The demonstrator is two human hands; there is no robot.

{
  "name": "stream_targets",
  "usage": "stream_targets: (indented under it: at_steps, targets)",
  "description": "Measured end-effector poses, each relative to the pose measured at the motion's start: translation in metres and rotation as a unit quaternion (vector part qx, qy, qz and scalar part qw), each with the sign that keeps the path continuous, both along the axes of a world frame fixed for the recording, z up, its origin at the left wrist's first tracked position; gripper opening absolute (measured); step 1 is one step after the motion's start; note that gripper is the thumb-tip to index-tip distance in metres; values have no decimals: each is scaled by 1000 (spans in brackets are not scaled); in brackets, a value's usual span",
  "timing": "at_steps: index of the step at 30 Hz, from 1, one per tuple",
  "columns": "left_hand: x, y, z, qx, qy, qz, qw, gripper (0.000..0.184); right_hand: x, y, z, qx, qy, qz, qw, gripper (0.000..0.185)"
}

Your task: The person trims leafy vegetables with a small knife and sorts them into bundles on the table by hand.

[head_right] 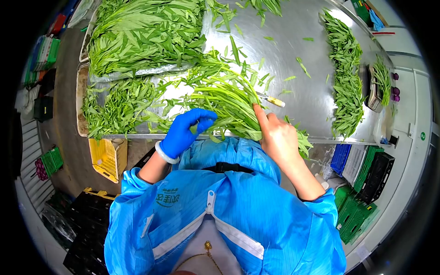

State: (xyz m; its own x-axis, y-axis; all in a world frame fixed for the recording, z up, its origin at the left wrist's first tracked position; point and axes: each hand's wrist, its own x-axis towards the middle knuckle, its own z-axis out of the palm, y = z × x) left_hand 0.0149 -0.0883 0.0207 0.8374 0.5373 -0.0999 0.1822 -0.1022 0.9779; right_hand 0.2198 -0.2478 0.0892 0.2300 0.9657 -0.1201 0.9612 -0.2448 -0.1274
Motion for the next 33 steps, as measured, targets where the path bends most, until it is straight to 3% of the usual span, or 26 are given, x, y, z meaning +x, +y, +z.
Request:
stream_targets:
  at_steps: [1,4,7,13,16,19,20,22,24,27,28,30,33]
  targets:
    - [2,0,-3,-60,7,6,998,24,-1,0,0,-1,2,2,1000,73]
    - [7,-4,-2,-7,55,-42,998,23,-6,1,1,-5,6,15,1000,72]
    - [17,-8,-2,-30,103,-93,990,20,-8,0,-3,-1,15,28,1000,71]
    - [15,-9,-22,-67,-21,4,998,19,-5,-3,-10,9,34,23,999,71]
    - [13,-6,-8,-159,10,35,987,18,-2,-4,-14,1,33,26,999,71]
    - [0,21,4,-341,18,50,939,21,-1,-5,-14,-18,30,18,999,72]
    - [-5,29,-2,-324,4,99,941,23,-1,-4,-13,-24,29,14,999,72]
    - [-24,58,-15,-177,61,165,968,21,-1,-3,-12,-17,38,11,999,72]
    - [-37,77,-30,136,174,238,946,15,-2,-2,-11,-13,47,12,999,72]
    - [-29,83,-9,421,57,165,890,22,-3,3,-10,-19,62,20,998,74]
    - [-23,76,-9,380,23,126,916,30,-5,6,-7,-26,69,23,997,74]
    - [-7,66,-1,317,-38,-20,948,26,-8,12,-4,-30,87,25,995,75]
    - [9,50,-11,346,-6,-91,934,16,-10,15,-3,-20,112,30,993,76]
